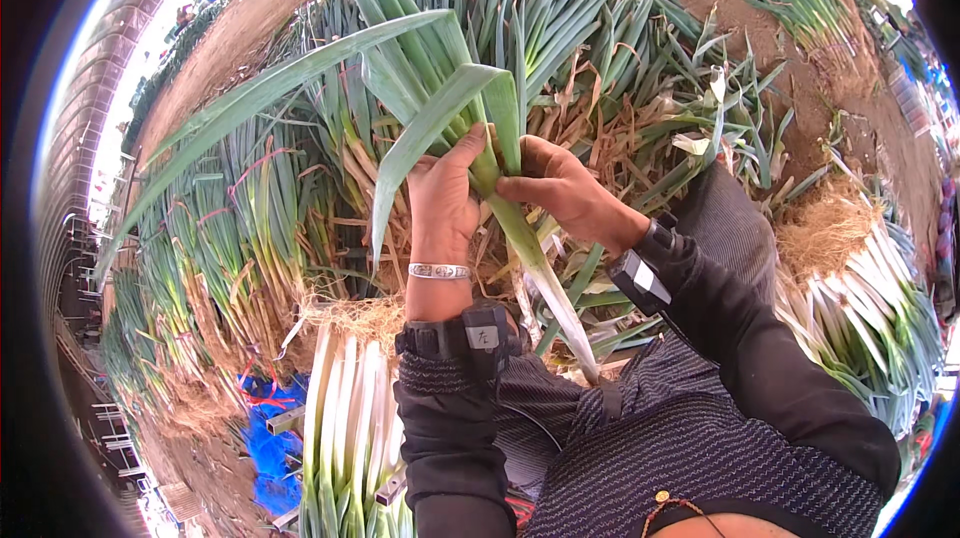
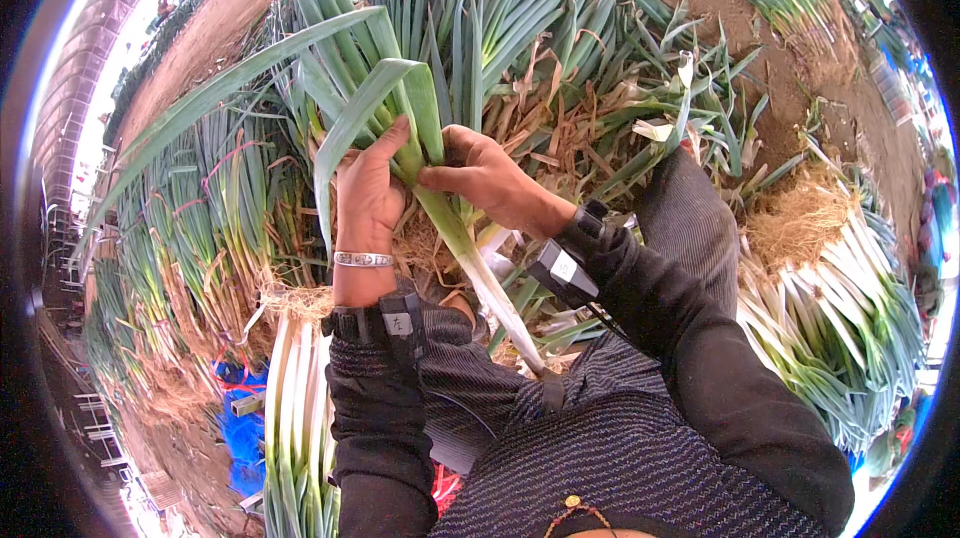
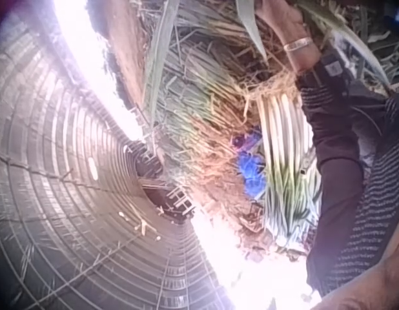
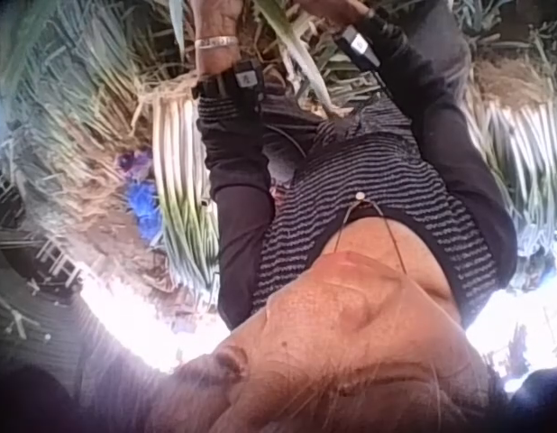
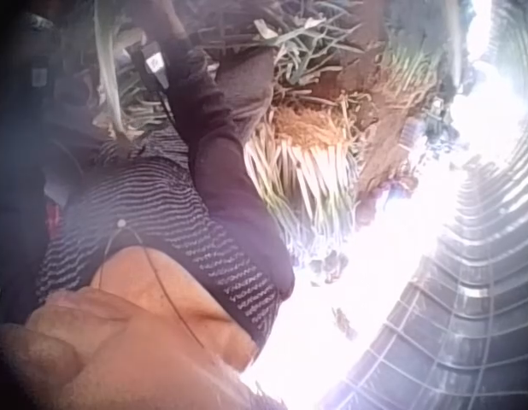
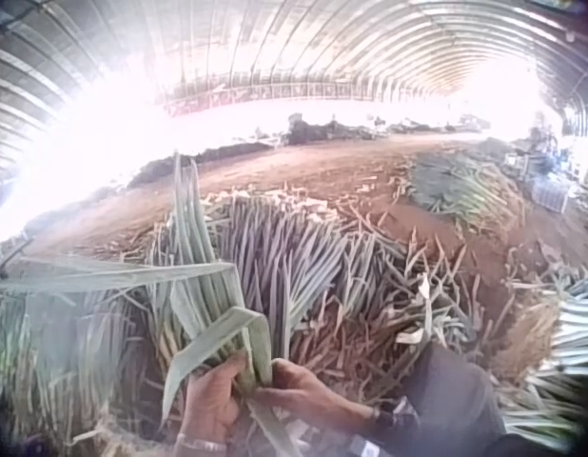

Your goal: Cleaning and peeling the outer layers of leeks by hand.

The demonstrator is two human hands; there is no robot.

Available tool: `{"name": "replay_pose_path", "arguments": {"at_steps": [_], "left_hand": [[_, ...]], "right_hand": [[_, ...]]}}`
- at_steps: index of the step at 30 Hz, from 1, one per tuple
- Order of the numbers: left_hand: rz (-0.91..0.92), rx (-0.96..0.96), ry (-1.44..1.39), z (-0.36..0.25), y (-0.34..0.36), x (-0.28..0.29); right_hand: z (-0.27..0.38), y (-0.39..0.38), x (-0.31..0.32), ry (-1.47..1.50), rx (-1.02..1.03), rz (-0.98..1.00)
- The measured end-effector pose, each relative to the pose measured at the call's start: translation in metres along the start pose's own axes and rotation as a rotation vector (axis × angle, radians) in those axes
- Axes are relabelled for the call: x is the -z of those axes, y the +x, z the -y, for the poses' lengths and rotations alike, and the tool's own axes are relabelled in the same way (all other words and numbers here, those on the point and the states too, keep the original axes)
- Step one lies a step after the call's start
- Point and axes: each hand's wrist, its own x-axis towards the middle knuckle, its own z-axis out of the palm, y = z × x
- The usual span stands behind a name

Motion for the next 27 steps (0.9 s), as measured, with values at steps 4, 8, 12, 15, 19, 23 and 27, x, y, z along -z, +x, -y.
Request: {"name": "replay_pose_path", "arguments": {"at_steps": [4, 8, 12, 15, 19, 23, 27], "left_hand": [[-0.026, 0.073, 0.049, -0.002, -0.003, -0.005], [-0.104, 0.090, 0.113, 0.006, 0.013, 0.016], [-0.128, 0.058, 0.219, 0.003, 0.016, 0.021], [-0.130, 0.067, 0.180, 0.008, 0.015, 0.019], [-0.080, 0.072, 0.165, 0.008, 0.019, 0.020], [-0.072, 0.102, 0.124, 0.006, 0.023, 0.021], [-0.145, -0.001, 0.073, 0.012, 0.027, 0.032]], "right_hand": [[0.000, -0.007, 0.001, 0.011, 0.054, 0.016], [0.015, -0.028, -0.010, -0.122, 0.076, 0.018], [0.041, -0.053, 0.000, -0.147, 0.094, 0.035], [0.065, -0.062, 0.014, 0.048, 0.238, -0.084], [0.095, -0.059, 0.099, 0.346, 0.415, -0.238], [0.070, -0.055, 0.132, 0.558, 0.385, -0.499], [0.020, -0.050, 0.060, 0.196, -0.200, -0.197]]}}
